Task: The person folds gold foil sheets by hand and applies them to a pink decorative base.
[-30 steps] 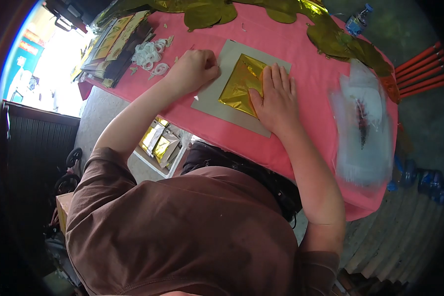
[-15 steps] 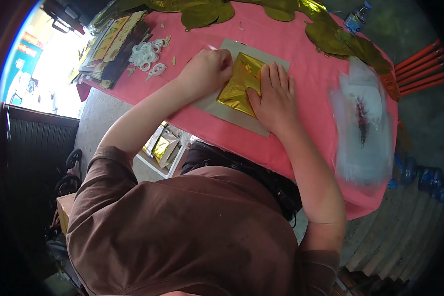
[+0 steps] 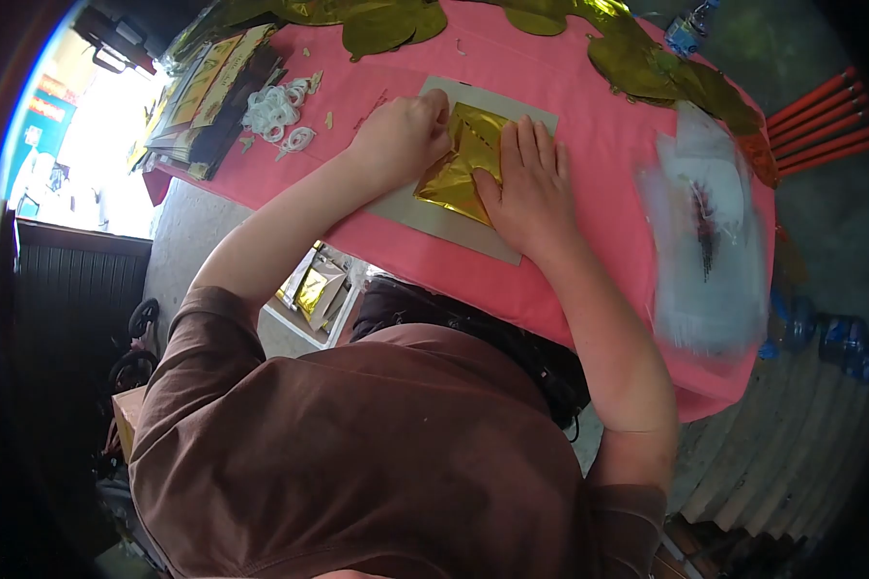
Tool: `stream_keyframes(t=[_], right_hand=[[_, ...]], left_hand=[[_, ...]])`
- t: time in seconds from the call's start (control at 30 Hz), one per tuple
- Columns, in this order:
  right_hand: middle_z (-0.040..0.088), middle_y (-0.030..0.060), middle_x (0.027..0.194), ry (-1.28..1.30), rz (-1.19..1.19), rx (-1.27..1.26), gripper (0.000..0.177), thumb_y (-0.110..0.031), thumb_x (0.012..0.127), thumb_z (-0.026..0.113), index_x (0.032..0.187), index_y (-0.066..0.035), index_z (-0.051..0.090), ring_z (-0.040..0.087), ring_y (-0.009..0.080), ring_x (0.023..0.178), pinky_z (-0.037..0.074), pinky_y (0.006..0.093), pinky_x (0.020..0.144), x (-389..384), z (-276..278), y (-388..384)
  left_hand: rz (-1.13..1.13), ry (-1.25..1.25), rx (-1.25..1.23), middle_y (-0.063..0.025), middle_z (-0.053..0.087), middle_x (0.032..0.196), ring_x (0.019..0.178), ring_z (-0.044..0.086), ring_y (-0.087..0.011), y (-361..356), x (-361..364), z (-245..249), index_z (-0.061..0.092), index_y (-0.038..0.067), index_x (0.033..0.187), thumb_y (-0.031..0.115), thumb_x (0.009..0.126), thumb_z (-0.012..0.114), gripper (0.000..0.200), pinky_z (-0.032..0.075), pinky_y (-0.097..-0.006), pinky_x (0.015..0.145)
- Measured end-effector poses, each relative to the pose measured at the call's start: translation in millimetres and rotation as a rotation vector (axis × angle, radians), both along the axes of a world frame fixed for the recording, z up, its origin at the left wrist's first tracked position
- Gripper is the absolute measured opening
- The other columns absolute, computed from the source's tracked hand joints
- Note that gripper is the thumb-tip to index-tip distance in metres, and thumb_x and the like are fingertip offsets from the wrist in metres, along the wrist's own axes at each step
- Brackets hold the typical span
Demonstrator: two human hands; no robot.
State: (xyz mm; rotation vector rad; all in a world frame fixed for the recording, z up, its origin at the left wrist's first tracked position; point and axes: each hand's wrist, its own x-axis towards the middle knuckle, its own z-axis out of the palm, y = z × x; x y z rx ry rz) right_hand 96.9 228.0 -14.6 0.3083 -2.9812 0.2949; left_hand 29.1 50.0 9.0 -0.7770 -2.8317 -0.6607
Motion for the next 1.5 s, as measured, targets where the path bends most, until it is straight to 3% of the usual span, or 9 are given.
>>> stream_keyframes(t=[0.13, 0.3, 0.43, 0.67, 0.77, 0.93, 1.13, 1.43, 1.5], right_hand=[[0.026, 0.021, 0.145, -0.003, -0.003, -0.016, 0.064, -0.04, 0.092, 0.041, 0.139, 0.001, 0.029, 0.021, 0.0327, 0.137, 0.014, 0.0455, 0.111, -0.3, 0.2, 0.4], [0.027, 0.0211, 0.145, 0.014, 0.0, -0.012, 0.063, -0.04, 0.091, 0.041, 0.138, 0.001, 0.031, 0.022, 0.0326, 0.137, 0.014, 0.0456, 0.111, 0.0, -0.7, 0.7], [0.027, 0.0209, 0.145, 0.013, -0.002, -0.002, 0.063, -0.04, 0.091, 0.041, 0.138, 0.002, 0.031, 0.022, 0.0326, 0.137, 0.014, 0.0453, 0.111, 0.2, -0.2, 0.3], [0.023, 0.0205, 0.147, -0.043, -0.024, -0.033, 0.067, -0.041, 0.091, 0.042, 0.14, 0.002, 0.027, 0.018, 0.0313, 0.139, 0.012, 0.0448, 0.112, -0.2, 5.4, 2.7], [0.018, 0.0205, 0.149, -0.133, 0.014, -0.069, 0.079, -0.047, 0.087, 0.05, 0.142, 0.001, 0.022, 0.012, 0.0297, 0.14, 0.009, 0.0437, 0.113, -2.6, 10.4, 14.4], [0.01, 0.0195, 0.151, -0.427, 0.133, -0.078, 0.11, -0.048, 0.067, 0.073, 0.144, 0.001, 0.012, 0.006, 0.0265, 0.141, 0.005, 0.0401, 0.114, -2.4, 39.4, 46.2], [0.008, 0.0182, 0.152, -0.448, 0.177, -0.147, 0.115, -0.039, 0.059, 0.081, 0.145, -0.004, 0.012, 0.005, 0.0254, 0.142, 0.004, 0.0399, 0.114, 0.4, 38.7, 60.9], [0.01, 0.0172, 0.152, -0.411, 0.191, -0.16, 0.119, -0.039, 0.057, 0.081, 0.146, -0.005, 0.01, 0.005, 0.0247, 0.142, 0.002, 0.0404, 0.114, 1.4, 33.1, 62.2], [0.01, 0.0173, 0.152, -0.411, 0.193, -0.159, 0.119, -0.039, 0.057, 0.081, 0.146, -0.004, 0.01, 0.004, 0.0246, 0.142, 0.002, 0.0405, 0.114, 1.5, 32.1, 62.2]], left_hand=[[-0.039, -0.015, 0.01, -0.0208, 0.062, 0.071, 0.069, 0.063, -0.0366, 1.7, -7.5, -2.4, 0.053, -0.002, 0.085, 0.012, 0.075, 0.058, 0.018, 0.051, -0.0447, 0.064], [-0.011, -0.031, 0.281, -0.0171, 0.062, 0.069, 0.067, 0.063, -0.0336, -6.5, -3.5, 6.1, 0.052, 0.0, 0.087, 0.013, 0.079, 0.057, 0.017, 0.05, -0.0406, 0.062], [-0.078, 0.005, 0.271, -0.0175, 0.062, 0.069, 0.067, 0.062, -0.0343, -2.6, -2.7, -4.7, 0.052, 0.0, 0.089, 0.013, 0.079, 0.057, 0.017, 0.05, -0.0412, 0.062], [-0.091, 0.139, 0.035, -0.0169, 0.062, 0.076, 0.068, 0.062, -0.035, 1.4, 0.3, -18.5, 0.054, 0.003, 0.09, 0.017, 0.08, 0.057, 0.017, 0.05, -0.0432, 0.061], [-0.096, 0.139, -0.001, -0.0168, 0.062, 0.077, 0.069, 0.062, -0.0351, 2.2, 0.2, -17.7, 0.054, 0.003, 0.09, 0.017, 0.08, 0.056, 0.017, 0.05, -0.0432, 0.061], [-0.093, 0.114, -0.026, -0.017, 0.062, 0.077, 0.07, 0.062, -0.0346, 2.8, -1.3, -17.8, 0.055, 0.003, 0.09, 0.016, 0.08, 0.055, 0.016, 0.05, -0.0431, 0.062], [-0.134, 0.144, -0.026, -0.0175, 0.062, 0.074, 0.07, 0.064, -0.0329, 2.6, -1.0, -11.3, 0.052, 0.001, 0.081, 0.011, 0.075, 0.059, 0.014, 0.053, -0.0401, 0.061], [-0.165, 0.048, -0.111, -0.0177, 0.062, 0.08, 0.077, 0.064, -0.0327, 14.5, 0.7, -2.3, 0.049, 0.0, 0.089, 0.008, 0.075, 0.061, 0.02, 0.053, -0.0392, 0.067], [-0.171, 0.046, -0.05, -0.019, 0.06, 0.078, 0.074, 0.061, -0.0365, 16.1, 2.1, -4.1, 0.05, 0.0, 0.091, 0.014, 0.077, 0.063, 0.023, 0.049, -0.044, 0.065]])
